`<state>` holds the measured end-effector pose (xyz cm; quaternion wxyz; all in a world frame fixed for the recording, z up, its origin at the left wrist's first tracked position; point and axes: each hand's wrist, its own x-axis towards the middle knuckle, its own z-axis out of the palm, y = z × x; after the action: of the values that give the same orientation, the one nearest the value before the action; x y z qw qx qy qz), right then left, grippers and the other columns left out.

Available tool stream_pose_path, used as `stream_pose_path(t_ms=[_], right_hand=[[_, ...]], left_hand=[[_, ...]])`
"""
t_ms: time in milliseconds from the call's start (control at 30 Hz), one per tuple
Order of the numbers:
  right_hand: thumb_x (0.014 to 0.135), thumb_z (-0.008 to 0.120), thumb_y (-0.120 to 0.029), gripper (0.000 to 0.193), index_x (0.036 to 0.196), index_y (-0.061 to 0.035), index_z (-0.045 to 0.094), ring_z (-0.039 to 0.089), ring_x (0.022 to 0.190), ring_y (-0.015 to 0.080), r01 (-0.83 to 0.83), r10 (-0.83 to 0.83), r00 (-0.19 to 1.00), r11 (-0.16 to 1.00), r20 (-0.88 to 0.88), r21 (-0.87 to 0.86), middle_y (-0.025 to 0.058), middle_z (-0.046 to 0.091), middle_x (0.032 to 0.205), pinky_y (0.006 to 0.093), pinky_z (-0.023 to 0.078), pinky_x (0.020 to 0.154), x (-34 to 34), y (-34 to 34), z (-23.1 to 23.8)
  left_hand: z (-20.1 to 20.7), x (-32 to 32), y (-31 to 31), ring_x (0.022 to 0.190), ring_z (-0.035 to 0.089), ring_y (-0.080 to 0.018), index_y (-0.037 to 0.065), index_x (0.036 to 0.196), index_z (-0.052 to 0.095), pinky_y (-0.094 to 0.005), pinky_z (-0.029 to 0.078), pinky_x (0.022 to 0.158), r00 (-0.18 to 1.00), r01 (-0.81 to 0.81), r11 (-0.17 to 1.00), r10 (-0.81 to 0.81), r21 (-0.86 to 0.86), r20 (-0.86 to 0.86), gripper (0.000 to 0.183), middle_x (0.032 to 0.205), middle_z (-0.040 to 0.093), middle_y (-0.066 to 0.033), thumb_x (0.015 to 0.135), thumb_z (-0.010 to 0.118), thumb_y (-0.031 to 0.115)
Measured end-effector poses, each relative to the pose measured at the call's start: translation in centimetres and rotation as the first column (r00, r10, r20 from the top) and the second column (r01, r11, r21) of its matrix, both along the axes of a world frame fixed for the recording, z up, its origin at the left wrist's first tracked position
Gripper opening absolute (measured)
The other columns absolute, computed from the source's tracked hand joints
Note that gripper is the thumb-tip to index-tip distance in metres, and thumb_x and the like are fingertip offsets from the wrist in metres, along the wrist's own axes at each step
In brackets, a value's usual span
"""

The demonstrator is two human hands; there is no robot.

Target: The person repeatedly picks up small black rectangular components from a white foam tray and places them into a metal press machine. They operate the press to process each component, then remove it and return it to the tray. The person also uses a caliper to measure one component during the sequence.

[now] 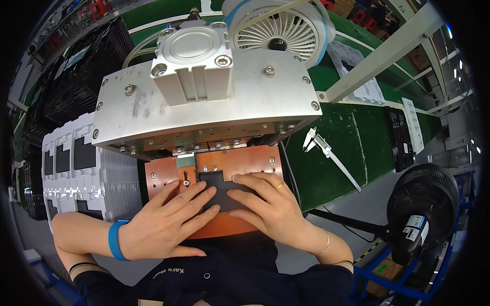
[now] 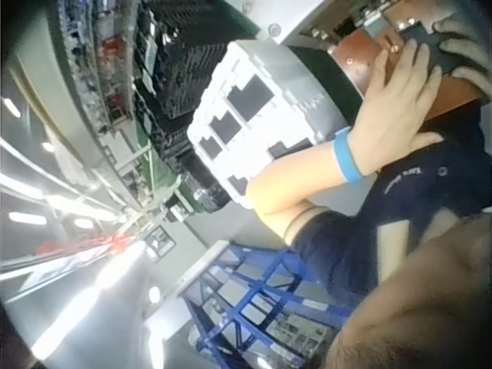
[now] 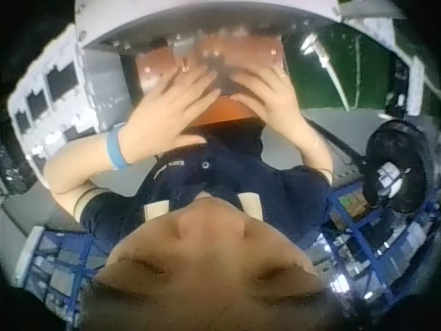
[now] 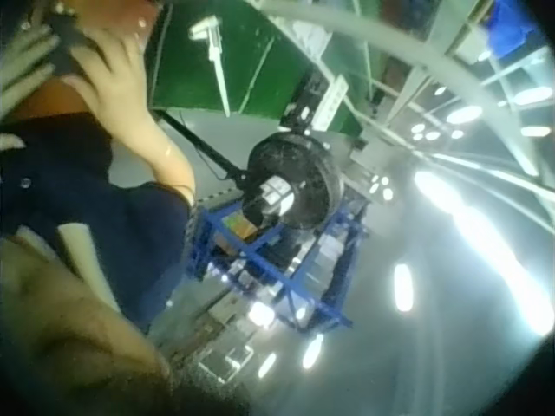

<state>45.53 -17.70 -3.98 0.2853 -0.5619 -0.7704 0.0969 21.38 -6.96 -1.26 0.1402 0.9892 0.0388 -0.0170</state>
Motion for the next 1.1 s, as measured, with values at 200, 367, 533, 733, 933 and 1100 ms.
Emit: stream_pose_path(t_ms=[200, 367, 533, 733, 933, 1100], right_hand=[[0.073, 0.082, -0.018, 0.035, 0.104, -0.0048, 0.071, 0.058, 0.104, 0.0300, -0.012, 0.013, 1.000, 0.999, -0.027, 0.039, 0.0105, 0.065, 0.115, 0.0386, 0.050, 0.088, 1.0, 3.0, -0.2], [0.072, 0.083, -0.020, 0.036, 0.103, -0.0052, 0.072, 0.058, 0.103, 0.0286, -0.028, 0.029, 0.998, 0.999, -0.049, 0.015, 0.0090, 0.065, 0.115, 0.0381, 0.050, 0.087, 1.1, 3.4, -0.2], [0.071, 0.083, -0.019, 0.036, 0.102, -0.0056, 0.072, 0.057, 0.103, 0.0280, -0.033, 0.032, 0.997, 0.999, -0.077, -0.010, 0.0088, 0.065, 0.116, 0.0369, 0.050, 0.087, 1.1, 3.4, -0.1], [0.071, 0.083, -0.019, 0.036, 0.101, -0.0053, 0.071, 0.057, 0.103, 0.0277, -0.030, 0.029, 0.998, 0.999, -0.056, -0.020, 0.0081, 0.064, 0.117, 0.0363, 0.050, 0.087, 1.1, 3.5, 0.0], [0.072, 0.082, -0.021, 0.034, 0.100, -0.0055, 0.071, 0.056, 0.103, 0.0262, -0.049, 0.046, 0.997, 0.998, -0.054, -0.039, 0.0075, 0.064, 0.117, 0.0359, 0.049, 0.087, 1.3, 3.7, 0.1], [0.071, 0.083, -0.020, 0.034, 0.099, -0.0054, 0.071, 0.056, 0.103, 0.0252, -0.050, 0.047, 0.997, 0.998, -0.066, -0.042, 0.0077, 0.064, 0.118, 0.0356, 0.049, 0.087, 1.3, 3.7, 0.1]], left_hand=[[-0.4, 0.5, 1.7, 0.141, 0.036, -0.0374, 0.008, 0.141, 0.049, -0.0538, 0.030, 0.112, 0.996, -0.084, 0.996, 0.085, -0.021, 0.041, 0.081, 0.151, 0.039, -0.0203, 0.085, 0.060, 0.065], [-0.6, 0.5, 2.0, 0.141, 0.035, -0.0375, 0.009, 0.141, 0.050, -0.0545, 0.028, 0.114, 0.995, -0.085, 0.996, 0.086, -0.021, 0.042, 0.081, 0.151, 0.039, -0.0201, 0.084, 0.059, 0.066], [-0.6, 0.5, 1.9, 0.141, 0.036, -0.0370, 0.009, 0.141, 0.050, -0.0549, 0.028, 0.114, 0.996, -0.087, 0.996, 0.087, -0.029, 0.029, 0.080, 0.151, 0.040, -0.0196, 0.085, 0.059, 0.066], [-0.5, 0.5, 1.9, 0.141, 0.036, -0.0363, 0.010, 0.141, 0.051, -0.0547, 0.026, 0.115, 0.995, -0.095, 0.994, 0.095, -0.056, 0.009, 0.079, 0.151, 0.040, -0.0191, 0.086, 0.059, 0.066], [-0.3, 0.6, 1.9, 0.142, 0.035, -0.0359, 0.011, 0.142, 0.050, -0.0536, 0.025, 0.115, 0.995, -0.097, 0.994, 0.096, -0.050, -0.018, 0.079, 0.152, 0.040, -0.0182, 0.085, 0.060, 0.065], [-0.2, 0.7, 2.0, 0.142, 0.035, -0.0358, 0.012, 0.143, 0.049, -0.0529, 0.027, 0.114, 0.995, -0.099, 0.994, 0.097, -0.053, -0.031, 0.080, 0.152, 0.039, -0.0175, 0.084, 0.061, 0.065]])
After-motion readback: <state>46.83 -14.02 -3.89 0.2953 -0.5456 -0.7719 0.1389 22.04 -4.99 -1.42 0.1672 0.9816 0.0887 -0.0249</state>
